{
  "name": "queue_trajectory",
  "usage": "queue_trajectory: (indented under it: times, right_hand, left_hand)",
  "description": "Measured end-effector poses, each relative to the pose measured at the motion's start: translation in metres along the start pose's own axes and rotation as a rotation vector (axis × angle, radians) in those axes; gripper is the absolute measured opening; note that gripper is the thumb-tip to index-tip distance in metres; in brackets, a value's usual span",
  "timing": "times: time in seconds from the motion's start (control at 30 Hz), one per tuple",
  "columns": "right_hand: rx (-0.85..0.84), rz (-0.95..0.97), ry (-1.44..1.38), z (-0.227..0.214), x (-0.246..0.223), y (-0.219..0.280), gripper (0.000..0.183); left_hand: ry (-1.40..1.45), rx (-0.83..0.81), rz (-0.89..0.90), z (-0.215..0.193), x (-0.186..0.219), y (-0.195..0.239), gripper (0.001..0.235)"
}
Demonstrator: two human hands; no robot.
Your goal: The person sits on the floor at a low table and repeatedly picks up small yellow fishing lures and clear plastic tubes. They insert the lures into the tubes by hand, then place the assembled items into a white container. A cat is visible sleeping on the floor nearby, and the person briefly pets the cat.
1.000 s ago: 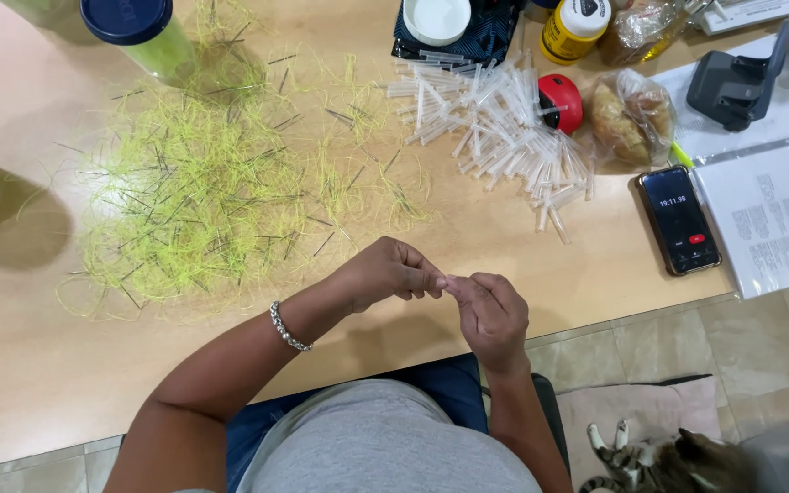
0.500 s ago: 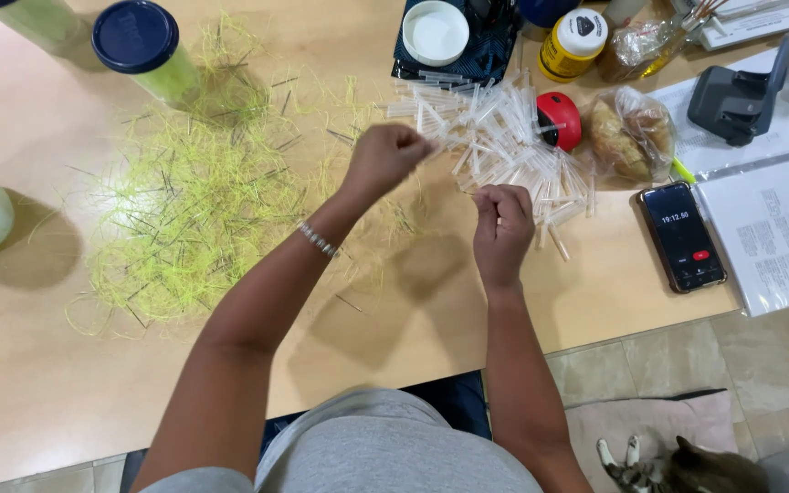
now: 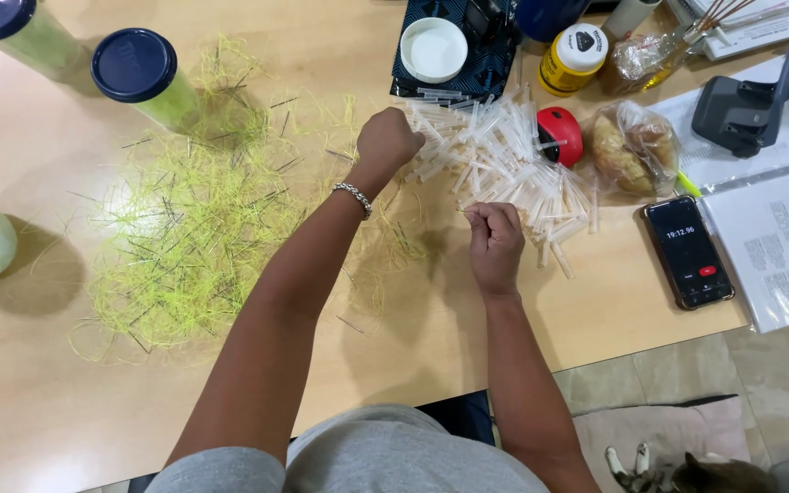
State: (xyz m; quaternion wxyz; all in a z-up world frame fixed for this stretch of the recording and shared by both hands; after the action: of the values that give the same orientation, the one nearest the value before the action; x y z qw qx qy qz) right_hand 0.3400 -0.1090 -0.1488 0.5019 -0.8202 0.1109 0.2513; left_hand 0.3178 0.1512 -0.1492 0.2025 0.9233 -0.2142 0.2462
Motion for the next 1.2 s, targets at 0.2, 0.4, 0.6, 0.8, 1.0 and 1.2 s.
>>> queue_trajectory:
  times: [0.2, 0.4, 0.6, 0.8, 1.0, 1.2]
  right_hand:
    - [-0.016, -0.03, 0.041, 0.001, 0.006, 0.001, 0.009]
    - [-0.031, -0.032, 0.032, -0.002, 0.006, 0.003, 0.01]
    - [-0.053, -0.113, 0.04, -0.001, -0.058, -0.01, 0.014]
    - [-0.021, -0.409, -0.074, -0.004, -0.197, -0.054, 0.013]
    - [-0.045, -0.521, -0.102, 0.009, -0.234, -0.054, 0.01]
    - [-0.052, -0.59, -0.113, 0.012, -0.252, -0.057, 0.013]
  left_hand:
    - [0.244, -0.083, 0.171, -0.029, -0.013, 0.021, 0.023]
    - [0.798, -0.508, 0.234, -0.119, -0.044, 0.171, 0.037]
    - [0.83, -0.502, 0.22, -0.169, -0.083, 0.243, 0.038]
    - [0.793, -0.311, 0.383, -0.193, -0.103, 0.281, 0.032]
    - [0.809, -0.285, 0.411, -0.189, -0.132, 0.291, 0.027]
    - [0.838, -0.258, 0.424, -0.195, -0.136, 0.307, 0.026]
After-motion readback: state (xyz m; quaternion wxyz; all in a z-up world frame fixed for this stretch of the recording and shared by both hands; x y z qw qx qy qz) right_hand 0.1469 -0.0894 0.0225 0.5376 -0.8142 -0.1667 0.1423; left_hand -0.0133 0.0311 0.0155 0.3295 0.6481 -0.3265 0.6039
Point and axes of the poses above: each hand's wrist, its own y-axis away from the middle knuckle, its own z-axis out of the palm, x = y × z, the point moved 2 cm from there along -y, towards the middle knuckle, and after that the axes turned 15 degrees about -z, right-handed, at the moved point
